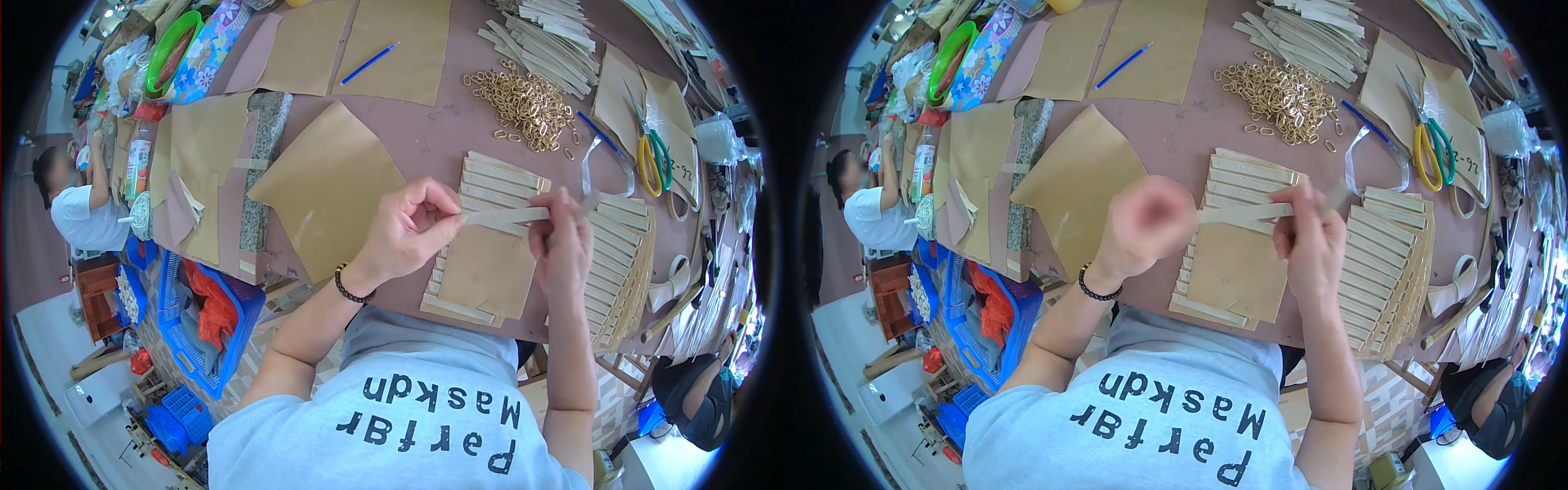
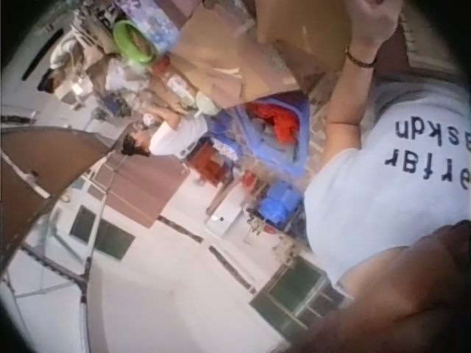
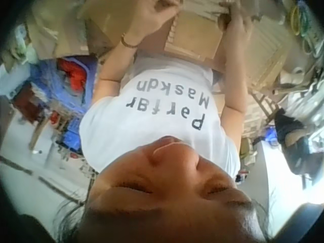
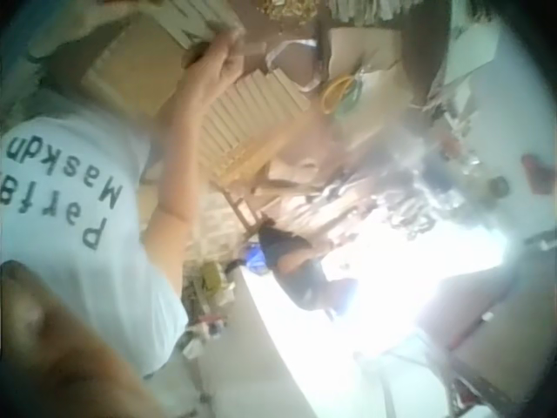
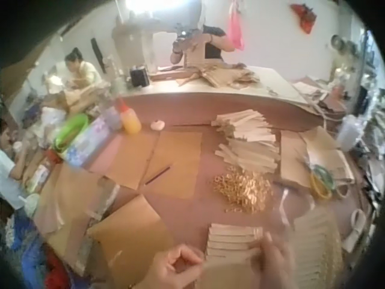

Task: The person assembles small rectangular wooden pieces with gold-colored metal rings on a workbench. They pick up a wooden piece, attach a ring, and place it into a growing stack. The person also uses a blue pen to mark the assembled pieces and organizes them into neat rows.

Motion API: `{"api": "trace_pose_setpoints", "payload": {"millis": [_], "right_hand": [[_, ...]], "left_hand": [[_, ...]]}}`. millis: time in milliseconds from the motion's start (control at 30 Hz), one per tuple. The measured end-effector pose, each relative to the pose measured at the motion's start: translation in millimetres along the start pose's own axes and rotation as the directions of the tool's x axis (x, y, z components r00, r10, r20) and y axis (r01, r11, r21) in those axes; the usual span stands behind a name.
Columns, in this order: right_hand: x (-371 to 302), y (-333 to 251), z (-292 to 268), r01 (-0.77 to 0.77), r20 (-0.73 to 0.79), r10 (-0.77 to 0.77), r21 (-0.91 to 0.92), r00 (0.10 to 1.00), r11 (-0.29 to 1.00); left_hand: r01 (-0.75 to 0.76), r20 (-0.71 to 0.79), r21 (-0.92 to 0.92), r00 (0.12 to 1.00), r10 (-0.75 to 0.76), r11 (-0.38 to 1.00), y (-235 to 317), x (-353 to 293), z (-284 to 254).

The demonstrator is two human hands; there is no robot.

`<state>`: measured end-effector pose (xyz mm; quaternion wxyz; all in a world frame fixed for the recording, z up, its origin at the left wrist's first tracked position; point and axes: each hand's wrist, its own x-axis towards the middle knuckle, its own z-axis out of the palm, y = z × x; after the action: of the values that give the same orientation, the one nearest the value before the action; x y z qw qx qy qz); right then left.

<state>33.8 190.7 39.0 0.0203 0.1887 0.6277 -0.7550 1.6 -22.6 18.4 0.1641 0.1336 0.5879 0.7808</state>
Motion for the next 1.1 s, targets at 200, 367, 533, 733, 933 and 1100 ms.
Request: {"api": "trace_pose_setpoints", "payload": {"millis": [200,367,533,733,933,1100], "right_hand": [[-15,17,20,0.058,-0.023,-0.054,0.311,0.998,0.949],[-17,15,30,-0.095,0.055,0.079,0.438,0.995,0.894],[-18,19,27,-0.024,0.082,-0.008,0.389,0.997,0.921],[-21,24,23,0.035,0.107,-0.081,0.376,0.991,0.926],[-21,20,25,0.066,0.101,-0.113,0.385,0.988,0.921],[-19,19,19,0.077,0.129,-0.133,0.368,0.983,0.927]], "left_hand": [[0.038,-0.092,-0.084,0.995,-0.046,0.996,-7,0,8],[0.032,-0.045,-0.106,0.998,-0.037,0.994,-10,-4,16],[0.094,-0.01,0.18,0.996,-0.093,0.979,7,-2,17],[0.067,-0.047,0.332,0.997,-0.054,0.941,11,-4,22],[-0.035,-0.077,0.38,0.995,0.07,0.924,4,-6,25],[0.065,-0.07,0.261,0.996,-0.049,0.963,5,-7,24]]}}
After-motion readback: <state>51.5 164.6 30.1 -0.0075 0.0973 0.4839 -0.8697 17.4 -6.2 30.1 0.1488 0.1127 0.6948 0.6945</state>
